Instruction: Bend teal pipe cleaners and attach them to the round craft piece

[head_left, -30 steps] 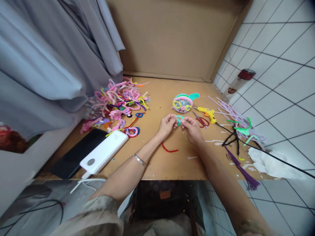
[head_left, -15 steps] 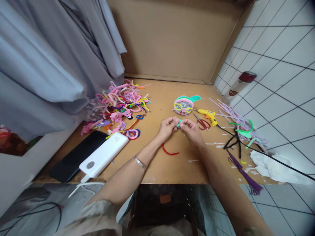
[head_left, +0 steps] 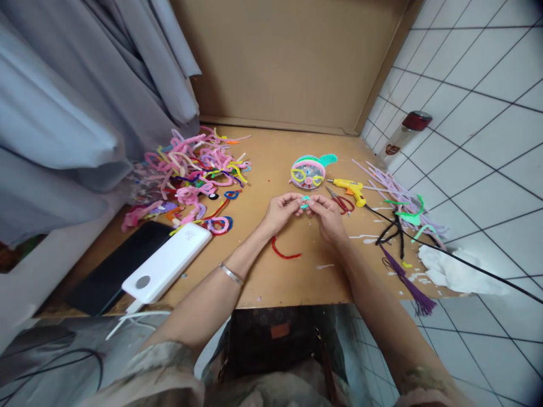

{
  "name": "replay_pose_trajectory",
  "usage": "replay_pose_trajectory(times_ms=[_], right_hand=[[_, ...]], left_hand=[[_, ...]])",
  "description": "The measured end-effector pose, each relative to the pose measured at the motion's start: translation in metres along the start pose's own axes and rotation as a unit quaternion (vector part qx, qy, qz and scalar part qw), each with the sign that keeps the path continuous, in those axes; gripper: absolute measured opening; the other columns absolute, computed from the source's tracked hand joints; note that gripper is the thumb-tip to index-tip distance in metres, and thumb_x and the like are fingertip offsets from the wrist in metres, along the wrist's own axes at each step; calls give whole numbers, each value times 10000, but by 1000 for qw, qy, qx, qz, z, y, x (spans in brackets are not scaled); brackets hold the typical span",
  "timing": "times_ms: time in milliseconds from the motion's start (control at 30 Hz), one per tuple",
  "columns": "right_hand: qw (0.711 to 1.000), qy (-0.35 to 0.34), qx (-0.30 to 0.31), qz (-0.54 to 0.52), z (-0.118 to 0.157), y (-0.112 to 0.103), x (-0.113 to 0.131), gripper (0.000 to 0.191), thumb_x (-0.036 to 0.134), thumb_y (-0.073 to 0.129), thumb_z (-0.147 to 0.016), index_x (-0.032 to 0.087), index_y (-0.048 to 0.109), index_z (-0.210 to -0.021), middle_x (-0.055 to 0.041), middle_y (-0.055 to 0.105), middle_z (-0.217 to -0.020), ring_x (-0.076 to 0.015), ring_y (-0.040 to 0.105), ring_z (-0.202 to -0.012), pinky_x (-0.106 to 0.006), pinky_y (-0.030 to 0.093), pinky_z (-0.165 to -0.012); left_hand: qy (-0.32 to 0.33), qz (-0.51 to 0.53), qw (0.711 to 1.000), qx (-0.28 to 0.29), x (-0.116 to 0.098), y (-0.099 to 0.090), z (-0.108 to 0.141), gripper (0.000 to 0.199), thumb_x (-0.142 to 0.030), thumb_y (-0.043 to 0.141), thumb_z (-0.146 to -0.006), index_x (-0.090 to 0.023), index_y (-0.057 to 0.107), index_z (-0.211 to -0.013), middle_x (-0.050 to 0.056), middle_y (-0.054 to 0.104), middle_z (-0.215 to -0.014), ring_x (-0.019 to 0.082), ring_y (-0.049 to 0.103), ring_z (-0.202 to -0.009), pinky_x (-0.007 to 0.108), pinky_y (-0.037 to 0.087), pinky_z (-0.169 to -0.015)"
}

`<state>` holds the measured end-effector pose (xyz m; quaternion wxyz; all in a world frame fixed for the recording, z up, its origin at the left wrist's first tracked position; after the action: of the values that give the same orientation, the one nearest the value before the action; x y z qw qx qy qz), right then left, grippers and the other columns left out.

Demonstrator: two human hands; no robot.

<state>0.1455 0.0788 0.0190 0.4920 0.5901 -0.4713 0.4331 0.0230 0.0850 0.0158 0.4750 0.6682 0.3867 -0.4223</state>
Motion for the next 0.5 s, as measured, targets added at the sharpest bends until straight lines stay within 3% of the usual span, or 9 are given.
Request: replay_pose_trajectory(times_ms=[133, 267, 367, 500], right_hand=[[1000, 1, -2, 7, -1, -3, -3, 322, 475, 798, -672, 203, 648, -752, 25, 600, -644, -109, 508, -578, -244, 410, -566], [986, -112, -34, 118, 1, -10, 23, 280, 478, 742, -751, 215, 650, -780, 14, 608, -685, -136, 529, -624, -276, 442, -607], [934, -238, -51, 263, 14, -4, 54, 186, 386, 643, -863, 214, 665, -794, -23, 640, -768, -173, 571, -714, -314, 472, -672], [841, -352, -42, 409, 31, 14, 72, 203, 265, 506, -954, 214, 656, -827, -58, 640, -826, -206, 595, -797, -347, 476, -739]], left_hand=[[45, -44, 998, 4, -4, -4, -2, 281, -412, 804, -735, -149, 760, -826, 25, 698, -729, 120, 607, -663, 269, 491, -690], [127, -142, 981, -30, -20, -11, -2, 175, -350, 773, -764, -177, 765, -787, 49, 713, -812, 158, 641, -783, 292, 504, -753], [165, -233, 956, -65, -31, -12, 4, 139, -285, 682, -825, -171, 762, -828, 42, 691, -788, 129, 597, -698, 256, 482, -668], [211, -326, 921, -33, -39, 5, 14, 150, -232, 611, -866, -151, 725, -921, 29, 677, -754, 104, 548, -617, 225, 449, -613]])
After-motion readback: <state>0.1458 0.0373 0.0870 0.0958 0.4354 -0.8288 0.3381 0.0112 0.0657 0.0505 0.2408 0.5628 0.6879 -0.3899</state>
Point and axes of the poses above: each hand's wrist, its own z-axis away from the middle knuckle, its own y-axis out of the palm, x = y × z, the point moved 10 cm from there along -z, towards the middle knuckle
